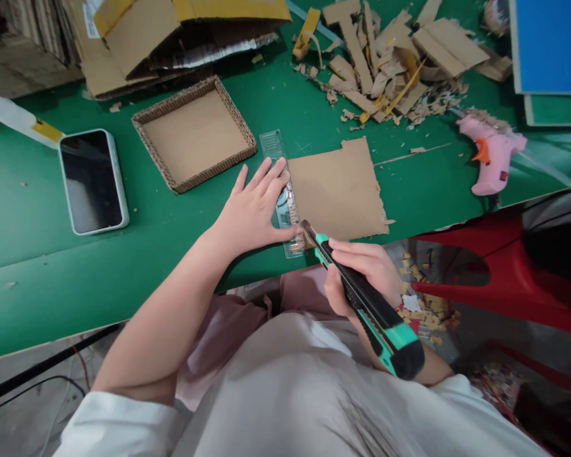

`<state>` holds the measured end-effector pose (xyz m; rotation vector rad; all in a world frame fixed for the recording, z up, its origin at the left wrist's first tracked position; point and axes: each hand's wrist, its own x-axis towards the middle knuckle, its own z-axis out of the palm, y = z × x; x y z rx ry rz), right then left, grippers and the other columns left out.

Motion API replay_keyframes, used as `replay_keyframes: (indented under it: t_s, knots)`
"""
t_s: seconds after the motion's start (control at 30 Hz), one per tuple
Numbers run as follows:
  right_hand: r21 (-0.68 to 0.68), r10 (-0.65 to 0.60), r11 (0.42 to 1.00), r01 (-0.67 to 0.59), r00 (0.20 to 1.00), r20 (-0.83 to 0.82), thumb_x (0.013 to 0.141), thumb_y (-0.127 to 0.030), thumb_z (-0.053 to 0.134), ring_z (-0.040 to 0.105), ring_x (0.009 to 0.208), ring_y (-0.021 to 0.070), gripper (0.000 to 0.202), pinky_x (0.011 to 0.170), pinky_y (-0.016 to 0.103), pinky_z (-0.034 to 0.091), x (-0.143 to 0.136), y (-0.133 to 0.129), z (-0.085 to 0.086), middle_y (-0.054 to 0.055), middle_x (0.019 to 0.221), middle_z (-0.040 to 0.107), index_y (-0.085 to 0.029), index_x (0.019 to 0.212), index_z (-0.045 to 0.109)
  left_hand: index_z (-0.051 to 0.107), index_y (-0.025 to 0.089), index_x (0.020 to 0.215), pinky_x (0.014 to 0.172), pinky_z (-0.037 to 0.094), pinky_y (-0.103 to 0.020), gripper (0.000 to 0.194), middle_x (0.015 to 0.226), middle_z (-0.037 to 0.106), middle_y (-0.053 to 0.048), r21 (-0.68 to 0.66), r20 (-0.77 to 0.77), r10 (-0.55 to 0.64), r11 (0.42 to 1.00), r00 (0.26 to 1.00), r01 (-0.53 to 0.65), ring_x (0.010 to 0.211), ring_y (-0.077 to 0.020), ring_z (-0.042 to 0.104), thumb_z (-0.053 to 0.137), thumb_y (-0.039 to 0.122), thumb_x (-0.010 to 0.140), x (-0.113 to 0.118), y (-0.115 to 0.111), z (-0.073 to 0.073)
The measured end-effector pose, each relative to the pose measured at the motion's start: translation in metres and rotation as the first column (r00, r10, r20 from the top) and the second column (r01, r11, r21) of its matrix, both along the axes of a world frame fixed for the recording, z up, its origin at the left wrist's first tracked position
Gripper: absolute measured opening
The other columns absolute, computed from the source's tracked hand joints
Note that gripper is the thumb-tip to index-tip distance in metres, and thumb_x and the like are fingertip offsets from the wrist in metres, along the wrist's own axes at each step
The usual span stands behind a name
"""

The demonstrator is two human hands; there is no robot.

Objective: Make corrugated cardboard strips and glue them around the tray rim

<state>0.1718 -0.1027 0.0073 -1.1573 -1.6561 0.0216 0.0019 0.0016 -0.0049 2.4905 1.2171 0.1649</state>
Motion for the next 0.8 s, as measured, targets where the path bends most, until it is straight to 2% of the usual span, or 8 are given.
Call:
replay_keyframes:
  t_s: [0.23, 0.37, 0.5, 0.67, 0.8]
  knots:
    - [-0.115, 0.013, 0.993, -0.004, 0.997, 0.081, 0.066, -0.006, 0.062, 0.069, 0.073, 0.0173, 0.029, 0.066, 0.028, 0.061, -0.0007, 0.0018, 0.0042, 0.007, 0.085, 0.07, -0.021, 0.091, 0.059, 0.034, 0.017, 0.137, 0.115, 0.007, -0.052, 0.083, 0.153, 0.026, -0.014, 0.004, 0.025, 0.005, 1.0, 1.0, -0.005, 0.142, -0.0328, 0.018, 0.052, 0.067, 0.074, -0.0004, -0.0004, -0.0022]
    - [-0.118, 0.001, 0.993, 0.008, 0.997, 0.079, 0.067, -0.007, 0.062, 0.069, 0.073, 0.0179, 0.028, 0.065, 0.028, 0.061, -0.0009, 0.0001, 0.0036, 0.007, 0.085, 0.07, -0.021, 0.09, 0.059, 0.033, 0.016, 0.137, 0.115, 0.007, -0.053, 0.084, 0.153, 0.025, -0.015, 0.007, 0.031, -0.005, 1.0, 1.0, 0.004, 0.142, -0.0335, 0.018, 0.054, 0.066, 0.073, -0.001, -0.0004, -0.003]
    - [-0.05, -0.017, 0.999, 0.019, 0.999, 0.042, 0.065, -0.008, 0.063, 0.069, 0.069, 0.0172, 0.023, 0.062, 0.026, 0.06, -0.0009, -0.0031, 0.0043, 0.008, 0.081, 0.07, -0.019, 0.085, 0.061, 0.033, 0.015, 0.137, 0.115, 0.008, -0.053, 0.084, 0.153, 0.024, -0.015, -0.003, 0.013, -0.001, 1.0, 1.0, 0.001, 0.142, -0.0333, 0.017, 0.055, 0.064, 0.073, -0.0006, -0.0003, -0.002]
    - [-0.07, -0.021, 0.997, 0.025, 0.998, 0.056, 0.065, -0.008, 0.065, 0.069, 0.068, 0.0174, 0.023, 0.06, 0.027, 0.06, -0.0025, -0.0021, 0.0075, 0.008, 0.08, 0.07, -0.019, 0.085, 0.061, 0.033, 0.016, 0.138, 0.115, 0.007, -0.053, 0.083, 0.153, 0.024, -0.014, -0.007, 0.031, -0.001, 1.0, 1.0, 0.001, 0.142, -0.0337, 0.017, 0.054, 0.064, 0.074, -0.0004, -0.0006, -0.0012]
    - [-0.037, -0.019, 0.999, 0.02, 0.999, 0.04, 0.065, -0.009, 0.064, 0.068, 0.066, 0.0174, 0.022, 0.058, 0.027, 0.06, -0.0038, -0.0004, 0.0036, 0.008, 0.08, 0.07, -0.018, 0.085, 0.063, 0.034, 0.017, 0.138, 0.115, 0.007, -0.052, 0.081, 0.153, 0.025, -0.013, -0.011, 0.036, 0.01, 1.0, 0.999, -0.01, 0.142, -0.0327, 0.017, 0.055, 0.062, 0.074, -0.0001, -0.0014, -0.0009]
